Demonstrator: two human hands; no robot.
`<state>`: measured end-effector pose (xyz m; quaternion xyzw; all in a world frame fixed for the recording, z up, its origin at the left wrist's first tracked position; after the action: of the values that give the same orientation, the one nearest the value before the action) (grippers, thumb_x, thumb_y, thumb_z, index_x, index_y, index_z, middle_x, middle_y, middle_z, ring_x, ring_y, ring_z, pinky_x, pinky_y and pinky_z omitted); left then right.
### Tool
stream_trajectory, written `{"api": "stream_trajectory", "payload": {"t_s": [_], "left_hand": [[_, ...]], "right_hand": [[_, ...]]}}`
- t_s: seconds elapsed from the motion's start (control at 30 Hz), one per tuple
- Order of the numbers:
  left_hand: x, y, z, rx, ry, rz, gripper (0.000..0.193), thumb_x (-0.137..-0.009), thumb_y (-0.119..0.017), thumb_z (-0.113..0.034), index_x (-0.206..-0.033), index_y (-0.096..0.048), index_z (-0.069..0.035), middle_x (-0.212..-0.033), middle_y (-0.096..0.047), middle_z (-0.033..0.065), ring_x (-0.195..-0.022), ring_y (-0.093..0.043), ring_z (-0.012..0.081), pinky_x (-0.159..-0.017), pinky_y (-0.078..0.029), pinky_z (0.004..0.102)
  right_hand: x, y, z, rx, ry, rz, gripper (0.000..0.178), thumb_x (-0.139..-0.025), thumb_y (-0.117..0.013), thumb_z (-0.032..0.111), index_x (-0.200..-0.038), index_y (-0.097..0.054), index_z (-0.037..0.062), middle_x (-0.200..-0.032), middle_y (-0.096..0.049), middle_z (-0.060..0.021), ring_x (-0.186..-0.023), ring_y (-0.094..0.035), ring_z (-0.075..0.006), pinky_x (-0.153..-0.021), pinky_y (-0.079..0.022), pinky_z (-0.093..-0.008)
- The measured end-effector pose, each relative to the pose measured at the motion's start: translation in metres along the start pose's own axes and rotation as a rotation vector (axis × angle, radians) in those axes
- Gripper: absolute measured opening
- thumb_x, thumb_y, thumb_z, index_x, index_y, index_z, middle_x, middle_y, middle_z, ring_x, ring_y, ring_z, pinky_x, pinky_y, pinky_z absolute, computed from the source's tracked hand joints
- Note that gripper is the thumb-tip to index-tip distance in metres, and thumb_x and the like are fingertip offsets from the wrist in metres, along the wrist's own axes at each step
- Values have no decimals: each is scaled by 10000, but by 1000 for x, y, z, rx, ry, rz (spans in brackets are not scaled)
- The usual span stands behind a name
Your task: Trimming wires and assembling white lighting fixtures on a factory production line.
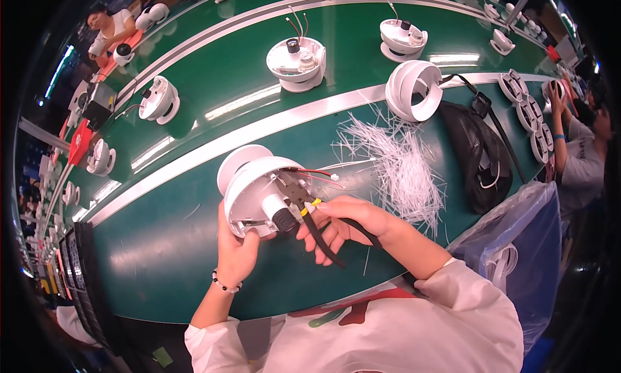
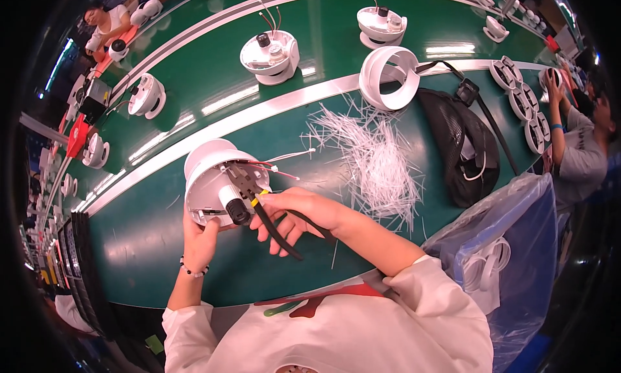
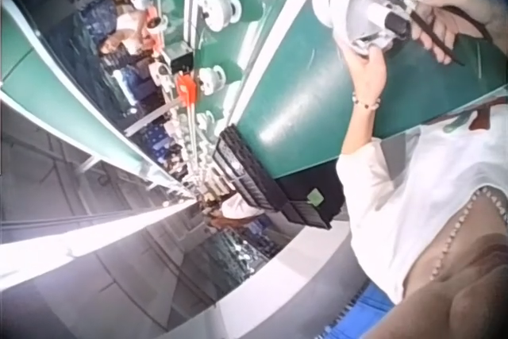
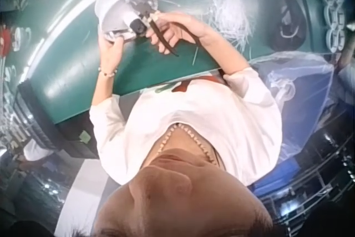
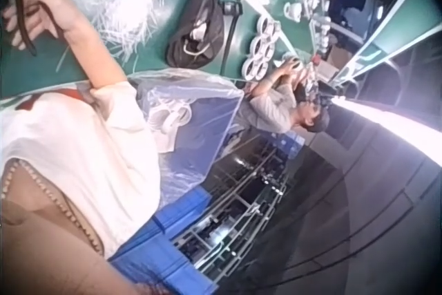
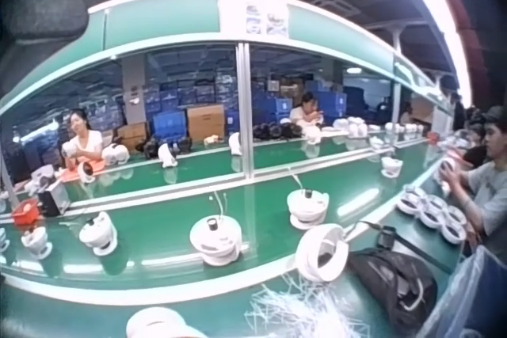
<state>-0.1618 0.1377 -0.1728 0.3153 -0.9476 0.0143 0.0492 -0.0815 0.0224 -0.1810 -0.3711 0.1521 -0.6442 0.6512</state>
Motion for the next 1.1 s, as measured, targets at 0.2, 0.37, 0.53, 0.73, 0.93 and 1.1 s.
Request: {"api": "stream_trajectory", "payload": {"t_s": [0.2, 0.37, 0.53, 0.73, 0.93, 1.1], "left_hand": [[-1, -1, 5, 58, 62, 20, 548, -701, -352, 86, -1221, -221, -30, -1135, -367, 126, -981, -476, 247, -684, -534, 367], [-11, 5, 17, 125, 103, 11, 541, -694, -331, 90, -1211, -238, -37, -1136, -363, 116, -983, -469, 250, -683, -536, 370], [-55, 6, 13, 269, 114, -59, 427, -715, -371, 44, -1139, -338, 19, -1084, -463, 144, -916, -538, 259, -685, -523, 370], [-154, 2, 20, 969, 255, 19, 390, -719, -366, 12, -1070, -305, 171, -1059, -436, 245, -973, -483, 343, -871, -444, 340], [-249, 2, 45, 1213, 107, -104, 327, -765, -402, -2, -1069, -338, 101, -1008, -482, 206, -913, -527, 321, -783, -503, 306], [-265, 13, 45, 747, 89, -315, 446, -830, -473, -357, -1106, -381, -19, -983, -502, 166, -804, -579, 229, -550, -469, 229]], "right_hand": [[0, 4, -6, -27, 61, -17, 415, -861, -379, 350, -818, -522, -37, -664, -541, -84, -471, -555, -166, -433, -483, -279], [-1, 4, -10, -95, 107, 52, 411, -866, -366, 330, -844, -525, -48, -685, -546, -95, -516, -564, -185, -472, -485, -292], [4, 7, -15, -278, 158, 319, 506, -831, -366, 396, -973, -498, -72, -807, -557, -132, -688, -581, -270, -648, -476, -370], [2, 9, -19, -245, 134, 381, 544, -815, -395, 423, -1013, -486, -75, -870, -571, -163, -749, -586, -296, -696, -464, -396], [8, 19, -20, -235, 121, 297, 601, -775, -422, 463, -981, -483, -98, -830, -537, -165, -767, -554, -325, -706, -447, -436], [9, 24, -19, -245, 140, 273, 593, -782, -416, 439, -982, -472, -116, -833, -534, -178, -766, -551, -339, -706, -445, -445]]}}
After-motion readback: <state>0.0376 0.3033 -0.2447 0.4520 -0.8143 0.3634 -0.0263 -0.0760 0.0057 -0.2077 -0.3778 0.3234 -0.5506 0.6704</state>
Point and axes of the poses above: each hand's wrist, its own x-axis away from the middle knuckle, its own y-axis out of the back of the hand, z = x × y, the point moved 9 cm from there along -x, towards the middle knuckle
